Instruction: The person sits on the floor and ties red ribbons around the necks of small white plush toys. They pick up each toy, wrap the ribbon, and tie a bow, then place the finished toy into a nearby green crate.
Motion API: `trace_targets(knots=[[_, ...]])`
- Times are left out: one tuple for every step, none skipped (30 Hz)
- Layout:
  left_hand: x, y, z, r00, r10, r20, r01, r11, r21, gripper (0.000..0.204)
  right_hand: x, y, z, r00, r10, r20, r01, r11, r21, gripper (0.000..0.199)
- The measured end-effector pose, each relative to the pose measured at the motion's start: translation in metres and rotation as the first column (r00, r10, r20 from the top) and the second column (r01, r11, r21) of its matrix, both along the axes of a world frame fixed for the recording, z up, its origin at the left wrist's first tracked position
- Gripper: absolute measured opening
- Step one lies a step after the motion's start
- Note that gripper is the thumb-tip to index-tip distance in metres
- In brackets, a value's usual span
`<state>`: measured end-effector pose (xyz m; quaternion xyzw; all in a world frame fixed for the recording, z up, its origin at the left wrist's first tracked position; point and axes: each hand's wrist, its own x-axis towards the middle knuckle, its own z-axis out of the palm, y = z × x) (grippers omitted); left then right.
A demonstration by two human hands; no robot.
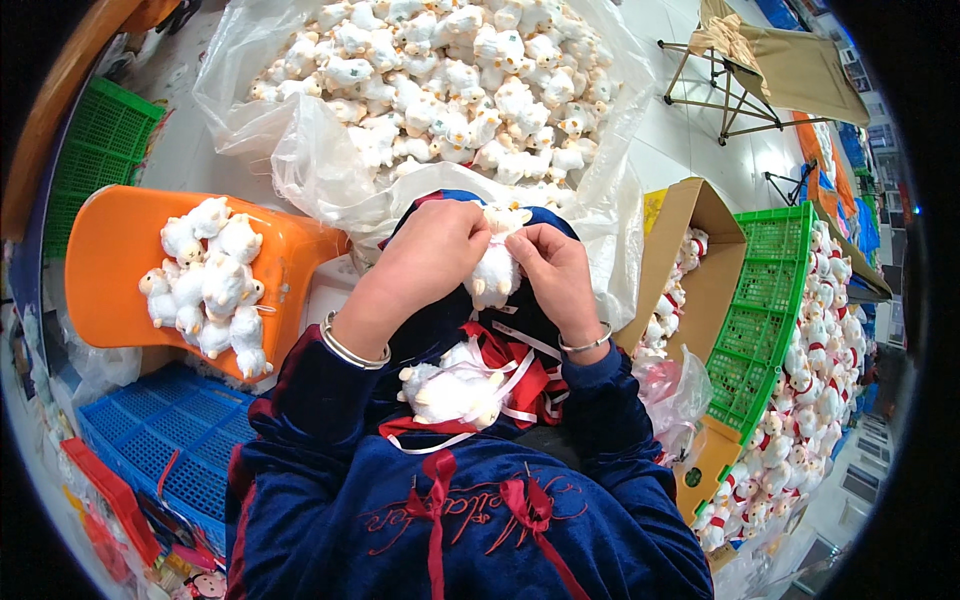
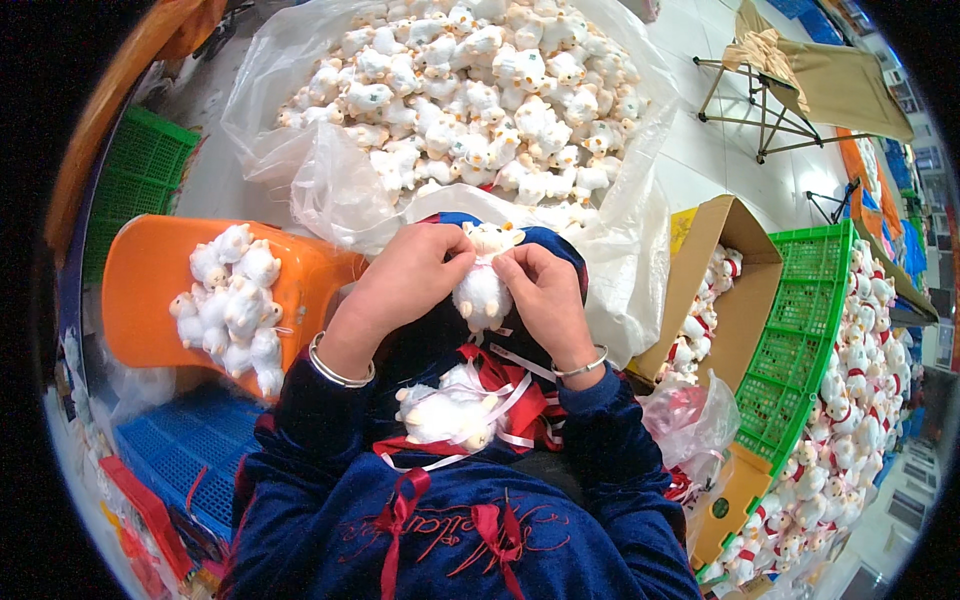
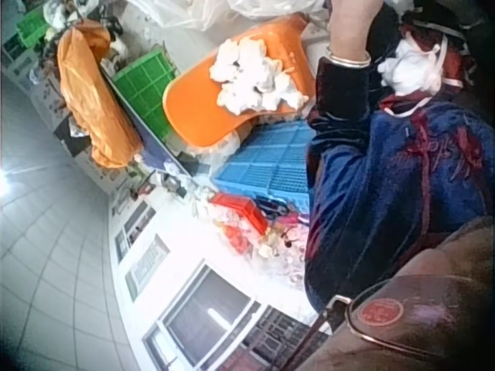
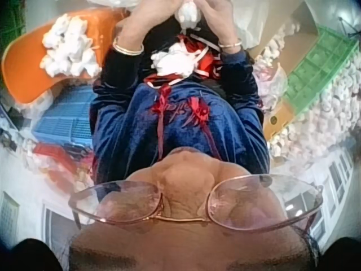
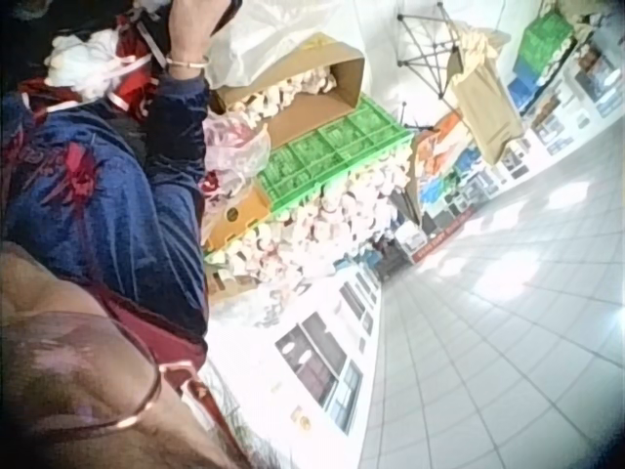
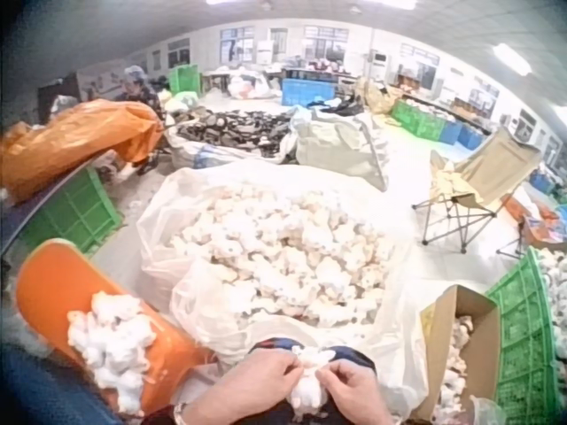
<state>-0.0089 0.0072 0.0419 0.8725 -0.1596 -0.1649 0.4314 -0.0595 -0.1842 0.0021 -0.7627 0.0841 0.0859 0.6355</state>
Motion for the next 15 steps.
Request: trace_targets(knots=[[0.001, -0.001, 0.003, 1.000, -0.008, 0.005, 0.008, 0.999, 0.039, 0.021, 0.000, 0.001, 0.001, 1.000, 0.002, -0.004, -0.002, 1.000, -0.004, 0.021], [0.002, -0.003, 0.005, 1.000, -0.019, 0.009, 0.018, 0.997, 0.076, 0.022, 0.000, 0.001, 0.001, 1.000, 0.003, 0.001, -0.003, 1.000, -0.017, 0.021], [0.004, -0.004, 0.006, 0.999, -0.029, 0.013, 0.028, 0.993, 0.113, 0.023, 0.000, 0.001, 0.002, 1.000, 0.004, 0.005, -0.004, 1.000, -0.030, 0.020], [0.005, -0.005, 0.005, 1.000, -0.019, -0.019, 0.021, 0.995, 0.097, 0.023, 0.000, 0.001, 0.002, 1.000, 0.005, 0.010, -0.005, 0.999, -0.043, 0.020], [0.006, -0.005, 0.005, 0.999, -0.008, -0.051, 0.012, 0.996, 0.084, 0.022, -0.001, 0.001, 0.002, 1.000, 0.004, 0.021, -0.003, 0.998, -0.056, 0.020], [0.006, -0.006, 0.005, 0.997, 0.003, -0.082, 0.003, 0.998, 0.070, 0.022, -0.002, 0.000, 0.002, 0.999, 0.003, 0.033, 0.000, 0.998, -0.069, 0.020], [0.006, -0.005, 0.004, 0.990, 0.015, -0.140, -0.010, 0.999, 0.030, 0.022, -0.003, 0.000, 0.001, 0.999, 0.001, 0.044, 0.003, 0.997, -0.082, 0.020], [0.005, -0.004, 0.002, 0.980, 0.024, -0.196, -0.026, 1.000, -0.008, 0.022, -0.003, 0.001, 0.002, 0.999, 0.000, 0.044, 0.003, 0.997, -0.071, 0.020], [0.005, -0.003, 0.000, 0.967, 0.031, -0.253, -0.044, 0.998, -0.046, 0.023, -0.003, 0.001, 0.003, 0.999, 0.000, 0.044, 0.003, 0.998, -0.060, 0.020], [0.003, -0.002, -0.002, 0.967, 0.054, -0.249, -0.074, 0.995, -0.073, 0.024, -0.003, 0.001, 0.004, 0.999, -0.001, 0.043, 0.003, 0.999, -0.050, 0.021], [0.000, -0.002, -0.006, 0.966, 0.075, -0.246, -0.102, 0.990, -0.101, 0.025, -0.004, 0.001, 0.003, 0.999, 0.003, 0.043, -0.001, 0.999, -0.049, 0.021], [-0.004, -0.002, -0.008, 0.965, 0.096, -0.243, -0.130, 0.983, -0.129, 0.026, -0.004, 0.000, 0.001, 0.999, 0.007, 0.043, -0.005, 0.999, -0.047, 0.021], [-0.007, -0.002, -0.009, 0.959, 0.121, -0.257, -0.164, 0.975, -0.152, 0.026, -0.004, 0.000, 0.000, 0.999, 0.011, 0.043, -0.009, 0.999, -0.046, 0.021], [-0.012, -0.002, -0.009, 0.951, 0.147, -0.271, -0.199, 0.964, -0.175, 0.026, -0.005, 0.000, 0.000, 0.999, 0.011, 0.043, -0.009, 0.999, -0.051, 0.021], [-0.016, -0.002, -0.010, 0.943, 0.172, -0.286, -0.234, 0.952, -0.197, 0.027, -0.006, 0.000, 0.000, 0.999, 0.011, 0.043, -0.009, 0.998, -0.055, 0.021]])
